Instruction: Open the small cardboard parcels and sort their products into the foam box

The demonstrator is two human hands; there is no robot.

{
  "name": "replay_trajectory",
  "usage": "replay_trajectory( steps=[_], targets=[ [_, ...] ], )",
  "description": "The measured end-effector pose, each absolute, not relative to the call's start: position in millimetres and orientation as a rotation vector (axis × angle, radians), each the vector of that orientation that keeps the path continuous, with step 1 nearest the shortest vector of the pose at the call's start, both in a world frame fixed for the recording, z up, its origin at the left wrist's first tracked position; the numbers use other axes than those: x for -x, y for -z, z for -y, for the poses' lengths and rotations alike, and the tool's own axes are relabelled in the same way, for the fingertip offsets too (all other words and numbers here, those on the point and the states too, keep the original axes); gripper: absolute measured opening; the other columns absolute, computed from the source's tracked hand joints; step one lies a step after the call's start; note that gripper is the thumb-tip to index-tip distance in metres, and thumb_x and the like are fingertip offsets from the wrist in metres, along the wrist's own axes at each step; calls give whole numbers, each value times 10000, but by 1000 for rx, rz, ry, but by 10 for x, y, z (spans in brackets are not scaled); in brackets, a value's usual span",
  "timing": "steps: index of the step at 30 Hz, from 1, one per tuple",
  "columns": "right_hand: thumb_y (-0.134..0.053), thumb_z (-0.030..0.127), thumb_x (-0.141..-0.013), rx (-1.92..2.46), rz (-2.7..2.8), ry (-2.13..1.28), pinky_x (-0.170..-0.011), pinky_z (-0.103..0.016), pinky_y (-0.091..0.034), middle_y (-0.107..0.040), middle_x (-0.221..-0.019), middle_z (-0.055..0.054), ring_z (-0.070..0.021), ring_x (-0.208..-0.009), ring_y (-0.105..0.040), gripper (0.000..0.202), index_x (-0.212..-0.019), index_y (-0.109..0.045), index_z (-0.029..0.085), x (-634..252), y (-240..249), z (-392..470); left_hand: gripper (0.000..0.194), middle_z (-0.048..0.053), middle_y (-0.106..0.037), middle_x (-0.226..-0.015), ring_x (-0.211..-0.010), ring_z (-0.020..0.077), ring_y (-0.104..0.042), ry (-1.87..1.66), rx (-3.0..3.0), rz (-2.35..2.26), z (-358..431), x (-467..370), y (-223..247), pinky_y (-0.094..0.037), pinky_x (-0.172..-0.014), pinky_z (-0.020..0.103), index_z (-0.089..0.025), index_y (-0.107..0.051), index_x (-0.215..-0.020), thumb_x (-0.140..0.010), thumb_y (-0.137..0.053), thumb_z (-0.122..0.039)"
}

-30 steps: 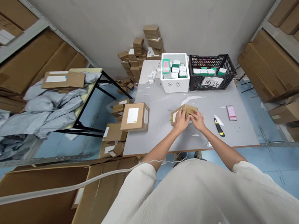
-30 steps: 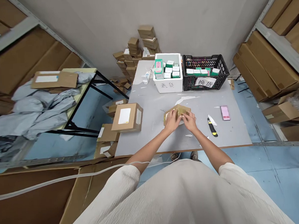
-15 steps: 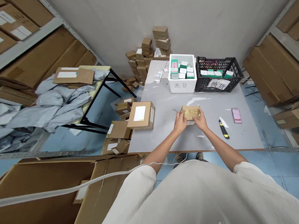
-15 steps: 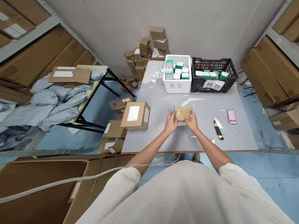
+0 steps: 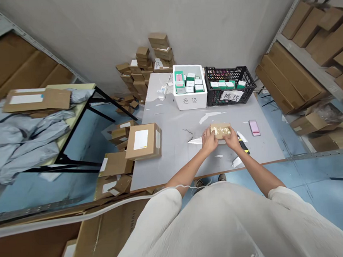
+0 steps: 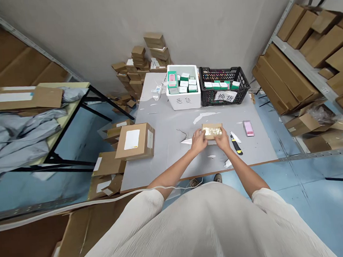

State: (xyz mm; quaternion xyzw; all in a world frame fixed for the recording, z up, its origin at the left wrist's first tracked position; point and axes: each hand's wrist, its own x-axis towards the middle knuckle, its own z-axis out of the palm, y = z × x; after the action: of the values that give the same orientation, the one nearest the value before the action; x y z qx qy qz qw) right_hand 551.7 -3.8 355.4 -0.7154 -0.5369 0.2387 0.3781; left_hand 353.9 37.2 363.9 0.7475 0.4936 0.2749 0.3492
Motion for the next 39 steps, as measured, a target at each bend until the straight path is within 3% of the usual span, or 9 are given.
replay_trajectory(
  steps=[4, 8, 12, 15, 19, 23, 26, 34, 39],
  targets=[
    [-685, 518, -906, 1692, 1394, -713, -1271, -569, -429, -534, -1651, -157, -354, -1522, -505, 842, -1657, -429, 234, -5392, -3614, -11, 488, 164, -520, -1586, -1522, 390, -415, -674, -2085, -1221, -325, -3613, -3699, -317, -1274, 585, -243, -633, -1438, -950, -625, -226],
    [-642, 608, -948, 1502, 1356, -905, -1190, -487, -523, -571, -1623, -125, -311, -1482, -566, 767, -1619, -484, 272, -5222, -3640, -85, 573, 176, -533, -1569, -1506, 393, -442, -706, -1992, -1349, -345, -3501, -3646, -334, -1266, 556, -239, -544, -1548, -1002, -637, -384],
    [-596, 670, -963, 1593, 1328, -925, -1237, -504, -472, -601, -1577, -134, -321, -1499, -539, 654, -1480, -623, 271, -5149, -3477, -86, 722, 228, -474, -1620, -1499, 444, -469, -721, -1827, -1538, -383, -3206, -3550, -371, -1236, 555, -201, -474, -1599, -992, -681, -532],
    [-653, 661, -919, 1728, 1341, -863, -1294, -546, -395, -601, -1554, -144, -342, -1534, -479, 624, -1398, -672, 262, -5136, -3282, -81, 716, 234, -491, -1593, -1439, 424, -544, -671, -1718, -1660, -412, -2954, -3488, -459, -1164, 532, -198, -456, -1592, -1015, -637, -582],
    [-740, 582, -835, 1827, 1301, -956, -1276, -604, -395, -622, -1517, -157, -372, -1491, -513, 670, -1401, -639, 239, -5069, -3073, -129, 554, 199, -604, -1477, -1341, 367, -630, -614, -1584, -1752, -423, -2657, -3417, -520, -1104, 486, -208, -507, -1538, -1070, -544, -502],
    [-737, 517, -821, 1821, 1263, -990, -1199, -583, -483, -657, -1473, -140, -352, -1370, -615, 642, -1392, -609, 256, -4971, -2972, -140, 500, 171, -689, -1400, -1330, 357, -649, -628, -1523, -1731, -375, -2463, -3344, -528, -1097, 459, -205, -557, -1522, -1066, -529, -407],
    [-718, 501, -827, 1846, 1273, -883, -1187, -550, -494, -651, -1470, -139, -340, -1366, -611, 628, -1392, -601, 255, -4989, -2958, -75, 494, 150, -734, -1370, -1296, 347, -680, -616, -1512, -1658, -329, -2435, -3270, -538, -1064, 437, -220, -578, -1525, -1075, -508, -414],
    [-706, 497, -820, 1953, 1263, -736, -1220, -526, -457, -637, -1452, -156, -336, -1384, -585, 634, -1383, -594, 228, -5467, -3038, 193, 488, 149, -758, -1375, -1275, 344, -706, -461, -1560, -1477, -294, -2847, -2988, -534, -1037, 408, -198, -590, -1516, -1090, -491, -417],
    [-689, 468, -829, 1950, 1258, -739, -1169, -495, -507, -646, -1427, -158, -310, -1322, -633, 596, -1360, -589, 217, -5759, -3042, 265, 522, 167, -745, -1399, -1286, 341, -700, -473, -1534, -1457, -282, -3146, -2847, -535, -1071, 435, -180, -537, -1564, -1085, -478, -378]
  ],
)
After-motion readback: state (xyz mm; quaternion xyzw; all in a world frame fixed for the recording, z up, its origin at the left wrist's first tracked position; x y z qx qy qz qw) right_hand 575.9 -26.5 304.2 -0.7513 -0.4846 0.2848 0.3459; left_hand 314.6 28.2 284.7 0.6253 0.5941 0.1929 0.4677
